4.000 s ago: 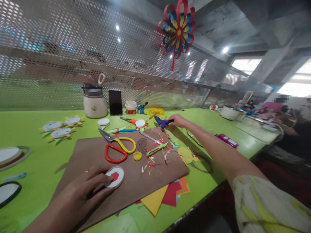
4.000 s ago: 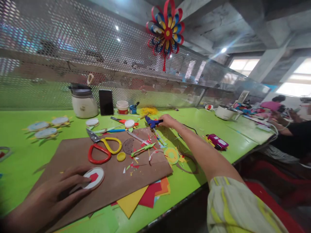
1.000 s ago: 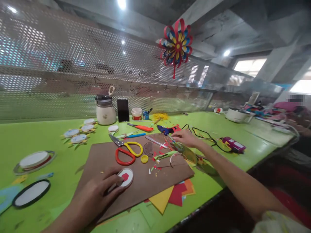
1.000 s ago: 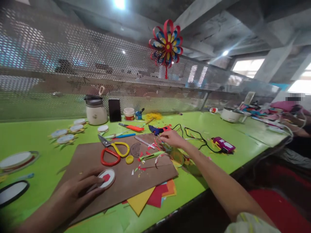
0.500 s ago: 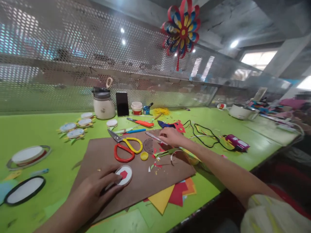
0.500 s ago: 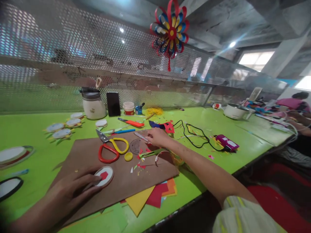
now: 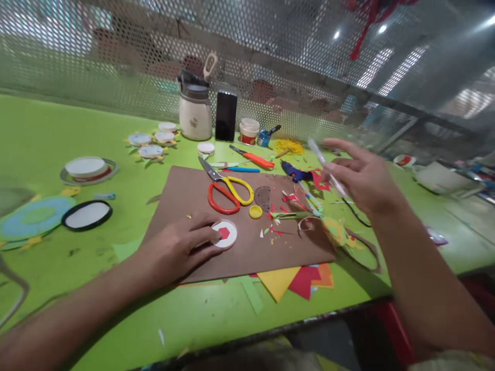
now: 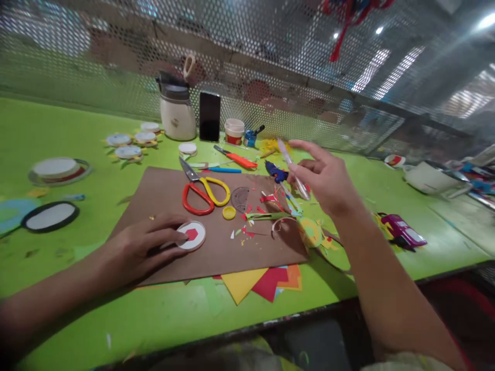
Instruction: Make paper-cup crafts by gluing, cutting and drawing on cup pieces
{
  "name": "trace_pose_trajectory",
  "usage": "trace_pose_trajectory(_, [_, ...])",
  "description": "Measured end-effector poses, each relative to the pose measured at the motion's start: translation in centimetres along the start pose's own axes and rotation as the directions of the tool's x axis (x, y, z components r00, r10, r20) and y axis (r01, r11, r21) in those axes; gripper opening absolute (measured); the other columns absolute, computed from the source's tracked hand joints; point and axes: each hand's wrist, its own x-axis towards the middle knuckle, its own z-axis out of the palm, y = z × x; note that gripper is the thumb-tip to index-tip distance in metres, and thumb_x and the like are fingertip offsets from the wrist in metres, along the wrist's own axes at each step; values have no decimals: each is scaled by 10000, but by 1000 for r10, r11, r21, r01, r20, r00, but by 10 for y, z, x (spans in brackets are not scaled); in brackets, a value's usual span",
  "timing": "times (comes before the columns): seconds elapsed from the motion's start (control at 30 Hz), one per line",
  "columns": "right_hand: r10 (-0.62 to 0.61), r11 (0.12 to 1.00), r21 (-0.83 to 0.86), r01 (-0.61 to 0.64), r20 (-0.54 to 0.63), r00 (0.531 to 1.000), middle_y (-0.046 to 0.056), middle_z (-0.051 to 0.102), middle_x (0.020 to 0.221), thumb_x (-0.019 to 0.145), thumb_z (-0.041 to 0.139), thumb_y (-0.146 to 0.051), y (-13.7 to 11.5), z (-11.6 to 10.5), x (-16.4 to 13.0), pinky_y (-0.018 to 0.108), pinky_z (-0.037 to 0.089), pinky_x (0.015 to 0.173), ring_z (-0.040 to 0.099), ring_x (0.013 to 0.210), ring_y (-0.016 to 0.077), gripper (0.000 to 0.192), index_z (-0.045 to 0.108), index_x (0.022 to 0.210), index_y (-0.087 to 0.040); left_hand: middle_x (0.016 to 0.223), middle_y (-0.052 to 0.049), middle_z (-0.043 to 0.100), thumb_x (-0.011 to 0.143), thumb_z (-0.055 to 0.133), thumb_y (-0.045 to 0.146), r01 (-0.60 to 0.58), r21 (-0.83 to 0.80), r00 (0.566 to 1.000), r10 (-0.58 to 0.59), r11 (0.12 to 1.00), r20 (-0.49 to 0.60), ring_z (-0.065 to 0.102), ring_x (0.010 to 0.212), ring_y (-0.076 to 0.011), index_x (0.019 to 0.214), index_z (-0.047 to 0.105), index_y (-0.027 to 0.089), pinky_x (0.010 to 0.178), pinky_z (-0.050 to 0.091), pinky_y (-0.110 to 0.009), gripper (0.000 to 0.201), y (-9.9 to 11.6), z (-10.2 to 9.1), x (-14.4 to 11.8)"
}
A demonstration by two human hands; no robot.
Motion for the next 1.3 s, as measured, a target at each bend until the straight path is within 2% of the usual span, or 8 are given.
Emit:
trace_pose_trajectory(0.1, [72, 937, 325, -128, 178, 981, -42, 607, 557, 807, 700, -267, -10, 6, -34, 316, 439, 526, 568, 529, 165, 347, 725, 1139, -367, 1238, -112, 692, 998, 538, 322, 2, -21, 1000, -1, 1000, 27, 705, 1015, -208, 1063, 728, 213, 834, 545, -290, 228, 4, -1, 0])
trace_pose_trajectory(0.23, [33, 832, 518, -199, 313, 949, -25, 604, 522, 853, 660, -334, -16, 24, -59, 333, 457, 516, 566, 493, 164, 122, 772, 881, -373, 1238, -116, 695, 996, 536, 322, 9, -22, 1000, -9, 1000, 16, 700, 1036, -222, 1047, 734, 211, 853, 547, -304, 233, 6, -2, 1])
trace_pose_trajectory(0.4, [-55, 754, 611, -241, 424, 904, -13, 677, 597, 860, 693, -490, -15, 42, -60, 314, 516, 487, 640, 513, 173, 166, 758, 927, -352, 1271, -110, 680, 1001, 530, 291, 13, -52, 1000, -12, 999, 24, 680, 1090, -220, 1076, 717, 216, 888, 539, -304, 215, 6, -2, 0])
trace_pose_trajectory(0.53, [-113, 786, 563, -255, 537, 836, -15, 695, 700, 821, 796, -411, -9, 55, -65, 367, 579, 643, 691, 642, 188, 241, 712, 1034, -336, 1266, -109, 675, 1004, 525, 294, 53, -70, 998, -51, 996, 33, 674, 1091, -219, 1062, 718, 220, 891, 533, -305, 214, 9, -2, 0])
trace_pose_trajectory(0.8, [43, 960, 264, -95, 195, 980, -27, 610, 682, 958, 649, -335, -15, 74, -85, 258, 415, 461, 494, 493, 103, 82, 707, 917, -294, 1277, -108, 663, 991, 548, 260, 49, -95, 997, -43, 994, 63, 664, 1086, -214, 1053, 708, 220, 888, 532, -309, 176, 8, -4, 2])
trace_pose_trajectory(0.97, [-47, 982, 188, -17, 332, 942, -14, 704, 739, 995, 560, -357, -17, 88, -86, 342, 555, 625, 675, 666, 188, 196, 696, 1137, -350, 1282, -102, 667, 981, 567, 251, 31, -132, 998, -25, 991, 49, 664, 1115, -219, 1138, 704, 233, 926, 537, -319, 209, 8, -3, 3])
trace_pose_trajectory(1.17, [-35, 997, 72, 7, 395, 918, -25, 722, 775, 950, 562, -242, -28, 105, -76, 321, 578, 685, 698, 738, 179, 131, 664, 897, -303, 1281, -97, 657, 981, 571, 251, 22, -126, 999, -17, 992, 43, 658, 1111, -207, 1109, 703, 226, 939, 528, -307, 185, 8, -3, 4])
trace_pose_trajectory(1.3, [16, 997, 65, -42, 359, 933, -40, 650, 707, 883, 626, -201, -27, 116, -76, 261, 508, 552, 601, 586, 127, 96, 591, 821, -265, 1254, -97, 660, 990, 554, 257, 28, -114, 998, -21, 993, 63, 656, 1083, -200, 1083, 704, 224, 915, 526, -297, 179, 8, -4, 5])
